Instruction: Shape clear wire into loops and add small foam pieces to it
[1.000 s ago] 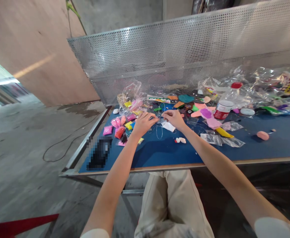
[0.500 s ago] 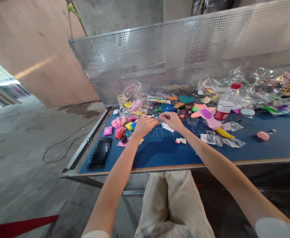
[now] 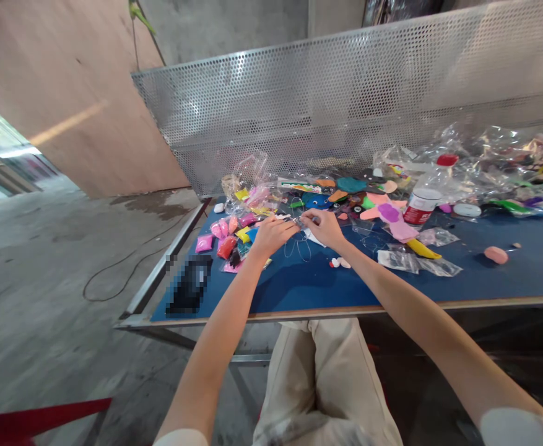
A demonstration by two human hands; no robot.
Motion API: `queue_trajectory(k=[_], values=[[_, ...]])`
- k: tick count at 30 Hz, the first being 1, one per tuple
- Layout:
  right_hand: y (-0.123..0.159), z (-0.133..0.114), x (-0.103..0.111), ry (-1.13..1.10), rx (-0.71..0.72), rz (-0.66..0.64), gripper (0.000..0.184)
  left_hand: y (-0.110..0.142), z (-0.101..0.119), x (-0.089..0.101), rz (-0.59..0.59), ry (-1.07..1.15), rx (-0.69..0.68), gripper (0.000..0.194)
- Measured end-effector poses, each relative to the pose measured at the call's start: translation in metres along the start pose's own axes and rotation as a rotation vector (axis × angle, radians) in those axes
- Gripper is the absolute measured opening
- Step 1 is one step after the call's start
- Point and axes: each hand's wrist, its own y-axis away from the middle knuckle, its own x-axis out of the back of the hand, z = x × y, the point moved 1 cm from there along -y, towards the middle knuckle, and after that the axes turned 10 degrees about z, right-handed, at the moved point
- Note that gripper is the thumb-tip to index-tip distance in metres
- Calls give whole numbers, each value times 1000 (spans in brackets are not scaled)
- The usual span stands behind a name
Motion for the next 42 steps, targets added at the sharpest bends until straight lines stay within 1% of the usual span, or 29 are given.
queue_trajectory(k=[2,4,9,14,21,23,26,28,32,35,37,38,40,42], values=[[0,1,-1,10,3,-4,20,0,-2,-2,-28,-16,-57,24],[1,1,-1,11,12,-14,20,0,-3,-5,-21,-14,-83,24],[2,-1,-3,0,19,-30,23,1,-1,-8,28,-3,-51,25],[1,-3,0,-25,19,-24,24,0,5,-2,53,-29,-60,25],[-6,2,6,-150,-102,-108,26,1,5,5,114,69,29,23],[-7,3,7,-155,-107,-99,25,0,6,5,122,66,49,23],[-7,2,5,-112,-69,-59,23,-1,8,3,140,93,105,28],[-5,0,4,-71,-40,-48,22,-1,10,2,186,163,182,33],[0,-6,3,56,14,-19,19,-3,13,1,307,321,389,43],[4,-11,2,158,112,11,17,-6,15,4,381,415,500,46],[7,-15,1,186,191,18,18,-9,14,8,446,424,524,45],[8,-17,1,187,214,16,18,-10,14,10,469,410,511,44],[8,-19,1,162,212,5,18,-12,11,14,500,350,469,41],[7,-18,1,112,166,-16,18,-11,8,18,533,268,449,36]])
